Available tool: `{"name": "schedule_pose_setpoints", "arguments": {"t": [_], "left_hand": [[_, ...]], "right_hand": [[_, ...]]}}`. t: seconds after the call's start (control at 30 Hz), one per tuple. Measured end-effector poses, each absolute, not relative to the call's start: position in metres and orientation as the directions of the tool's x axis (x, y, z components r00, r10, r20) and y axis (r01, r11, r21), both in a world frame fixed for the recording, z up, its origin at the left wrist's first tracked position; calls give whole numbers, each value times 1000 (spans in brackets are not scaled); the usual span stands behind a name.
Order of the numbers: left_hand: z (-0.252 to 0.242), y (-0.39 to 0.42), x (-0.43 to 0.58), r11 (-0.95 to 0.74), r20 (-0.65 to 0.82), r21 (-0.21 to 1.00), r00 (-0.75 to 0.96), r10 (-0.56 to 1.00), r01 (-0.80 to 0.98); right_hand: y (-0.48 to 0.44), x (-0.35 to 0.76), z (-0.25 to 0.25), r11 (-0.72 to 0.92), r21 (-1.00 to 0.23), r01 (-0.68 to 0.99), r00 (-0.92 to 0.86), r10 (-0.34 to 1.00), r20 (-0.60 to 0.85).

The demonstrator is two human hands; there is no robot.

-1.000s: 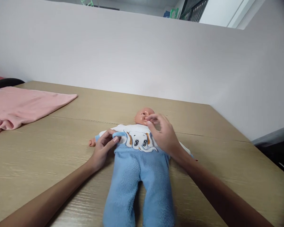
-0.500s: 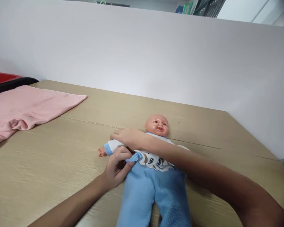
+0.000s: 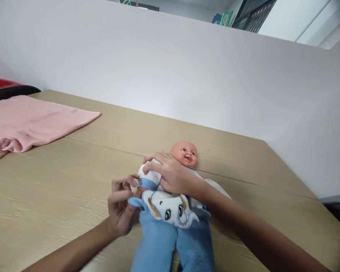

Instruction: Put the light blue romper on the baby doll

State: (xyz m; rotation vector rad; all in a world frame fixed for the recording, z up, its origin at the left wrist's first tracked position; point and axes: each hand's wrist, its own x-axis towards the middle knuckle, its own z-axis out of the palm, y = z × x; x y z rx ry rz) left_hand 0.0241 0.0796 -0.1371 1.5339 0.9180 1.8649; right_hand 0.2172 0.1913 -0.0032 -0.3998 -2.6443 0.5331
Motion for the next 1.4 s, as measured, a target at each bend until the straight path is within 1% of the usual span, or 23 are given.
{"name": "schedule_pose_setpoints", "arguments": {"t": [0.07, 0.1, 0.2, 0.3, 0.47, 0.53, 0.6, 0.67, 0.73, 0.8, 0.83, 0.87, 0.93, 1.0, 1.07, 1.13, 1.2, 1.3, 1.33, 1.4], "left_hand": [[-123, 82, 31, -706, 661, 703, -285, 694, -90], [-117, 85, 32, -719, 667, 683, -293, 685, -125], [-106, 91, 31, -640, 593, 742, -252, 765, -198], [-105, 95, 26, -540, 493, 815, -237, 837, -212], [-99, 107, 24, -484, 458, 859, -175, 872, -164], [-98, 111, 24, -432, 413, 879, -131, 901, -202], [-98, 114, 24, -379, 366, 889, -99, 925, -257], [-99, 114, 25, -325, 320, 891, -69, 945, -318], [-99, 114, 26, -259, 266, 890, -36, 963, -376], [-98, 114, 27, -190, 211, 886, 2, 978, -423], [-97, 114, 27, -165, 189, 884, 12, 982, -437], [-96, 115, 27, -147, 173, 883, 18, 985, -445], [-96, 117, 24, -122, 150, 884, 26, 988, -451], [-98, 122, 20, -95, 125, 884, 35, 992, -458], [-100, 127, 16, -71, 100, 889, 41, 994, -452], [-102, 132, 12, -60, 87, 899, 43, 995, -434], [-102, 137, 11, -48, 82, 905, 63, 995, -423], [-101, 142, 11, -33, 78, 899, 85, 993, -437], [-101, 144, 12, -42, 86, 897, 81, 993, -441], [-102, 146, 13, -76, 114, 902, 64, 991, -424]], "right_hand": [[190, 219, -2, 856, -477, 201, -855, 391, 341], [189, 220, -1, 830, -519, 204, -836, 423, 349], [189, 225, 1, 735, -638, 231, -778, 533, 332], [189, 229, -1, 646, -713, 274, -740, 615, 272], [186, 225, -8, 586, -762, 277, -778, 602, 180], [179, 221, -6, 559, -772, 303, -754, 636, 165], [164, 218, 2, 530, -747, 402, -646, 742, 179], [145, 216, 11, 498, -675, 544, -506, 837, 210], [127, 217, 18, 463, -590, 661, -445, 876, 188], [116, 218, 21, 445, -545, 710, -471, 876, 102], [115, 219, 21, 436, -549, 713, -490, 870, 55], [116, 220, 21, 422, -569, 706, -509, 861, 8], [123, 221, 19, 390, -647, 655, -556, 829, -64], [134, 222, 17, 371, -713, 595, -613, 783, -104], [142, 223, 13, 402, -733, 548, -644, 762, -64], [147, 224, 8, 456, -719, 525, -633, 774, 29], [151, 225, 4, 455, -728, 513, -609, 791, 65], [154, 228, 0, 384, -784, 488, -631, 776, -12], [154, 229, 0, 374, -785, 493, -636, 771, -32], [153, 230, 2, 397, -749, 530, -628, 778, -32]]}}
